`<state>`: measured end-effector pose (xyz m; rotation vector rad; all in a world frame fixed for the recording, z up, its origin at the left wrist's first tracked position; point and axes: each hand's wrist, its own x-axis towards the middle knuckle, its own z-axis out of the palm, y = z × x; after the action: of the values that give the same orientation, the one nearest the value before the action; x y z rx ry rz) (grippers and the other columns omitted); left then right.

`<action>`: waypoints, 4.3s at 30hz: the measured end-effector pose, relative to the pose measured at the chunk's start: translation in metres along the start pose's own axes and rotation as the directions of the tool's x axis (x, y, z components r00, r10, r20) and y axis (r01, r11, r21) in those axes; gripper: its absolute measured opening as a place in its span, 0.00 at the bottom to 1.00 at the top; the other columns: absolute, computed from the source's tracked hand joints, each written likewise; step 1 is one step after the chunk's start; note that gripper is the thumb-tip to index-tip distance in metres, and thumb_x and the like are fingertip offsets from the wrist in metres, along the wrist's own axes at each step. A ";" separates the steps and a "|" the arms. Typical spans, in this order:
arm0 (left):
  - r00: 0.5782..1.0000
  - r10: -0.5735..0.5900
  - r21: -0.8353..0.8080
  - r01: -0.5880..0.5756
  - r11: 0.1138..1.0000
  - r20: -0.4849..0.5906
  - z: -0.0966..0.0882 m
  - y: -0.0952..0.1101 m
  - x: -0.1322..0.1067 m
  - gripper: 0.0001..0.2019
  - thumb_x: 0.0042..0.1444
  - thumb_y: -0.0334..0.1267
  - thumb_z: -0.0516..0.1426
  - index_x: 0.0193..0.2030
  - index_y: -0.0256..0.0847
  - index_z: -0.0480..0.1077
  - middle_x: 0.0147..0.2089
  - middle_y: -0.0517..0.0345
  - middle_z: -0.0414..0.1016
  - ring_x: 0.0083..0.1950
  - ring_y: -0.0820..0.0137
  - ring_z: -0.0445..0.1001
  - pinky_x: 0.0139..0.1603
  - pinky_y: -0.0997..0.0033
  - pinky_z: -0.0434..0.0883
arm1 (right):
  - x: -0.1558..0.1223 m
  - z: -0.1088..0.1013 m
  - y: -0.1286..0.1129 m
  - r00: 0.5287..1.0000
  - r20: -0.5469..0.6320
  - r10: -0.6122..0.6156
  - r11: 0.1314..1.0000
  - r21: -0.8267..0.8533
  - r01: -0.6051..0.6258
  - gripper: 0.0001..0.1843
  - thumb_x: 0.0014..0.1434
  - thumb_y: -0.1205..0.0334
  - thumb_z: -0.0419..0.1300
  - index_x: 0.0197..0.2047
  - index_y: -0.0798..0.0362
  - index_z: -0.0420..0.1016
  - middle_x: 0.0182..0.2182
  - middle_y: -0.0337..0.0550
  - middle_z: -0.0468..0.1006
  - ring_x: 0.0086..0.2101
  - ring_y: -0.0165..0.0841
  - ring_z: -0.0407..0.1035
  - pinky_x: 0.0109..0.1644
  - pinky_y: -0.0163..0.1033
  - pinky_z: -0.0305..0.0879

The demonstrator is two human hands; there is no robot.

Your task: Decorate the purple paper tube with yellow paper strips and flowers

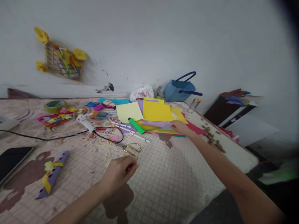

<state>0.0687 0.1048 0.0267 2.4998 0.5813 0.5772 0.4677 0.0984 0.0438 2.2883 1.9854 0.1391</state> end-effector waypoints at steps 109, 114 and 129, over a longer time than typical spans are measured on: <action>0.792 0.307 0.147 -0.441 0.885 0.527 0.048 -0.054 0.282 0.27 0.43 0.35 0.60 0.53 0.41 0.63 0.52 0.54 0.67 0.51 0.66 0.66 0.47 0.74 0.62 | -0.007 0.033 -0.045 0.955 -0.205 -0.216 0.976 -0.033 0.214 0.12 0.63 0.65 0.46 0.41 0.53 0.70 0.40 0.47 0.71 0.41 0.34 0.64 0.34 0.33 0.59; 0.788 0.322 0.150 -0.458 0.876 0.525 0.049 -0.054 0.279 0.28 0.42 0.36 0.61 0.53 0.41 0.62 0.52 0.53 0.68 0.51 0.65 0.66 0.46 0.73 0.63 | -0.009 0.032 -0.047 0.959 -0.192 -0.207 0.978 -0.048 0.201 0.11 0.63 0.65 0.46 0.39 0.53 0.70 0.40 0.47 0.71 0.41 0.35 0.64 0.35 0.34 0.58; 0.781 0.378 0.164 -0.513 0.843 0.497 0.050 -0.045 0.267 0.19 0.51 0.39 0.55 0.51 0.41 0.63 0.49 0.51 0.67 0.48 0.65 0.67 0.45 0.71 0.63 | -0.009 0.033 -0.049 0.955 -0.216 -0.204 0.979 -0.054 0.197 0.10 0.62 0.66 0.47 0.41 0.54 0.69 0.41 0.47 0.70 0.41 0.35 0.64 0.37 0.35 0.58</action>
<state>0.2992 0.2545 0.0377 2.9399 -0.1390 0.0487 0.4233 0.0960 0.0038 2.1155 2.2900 0.4198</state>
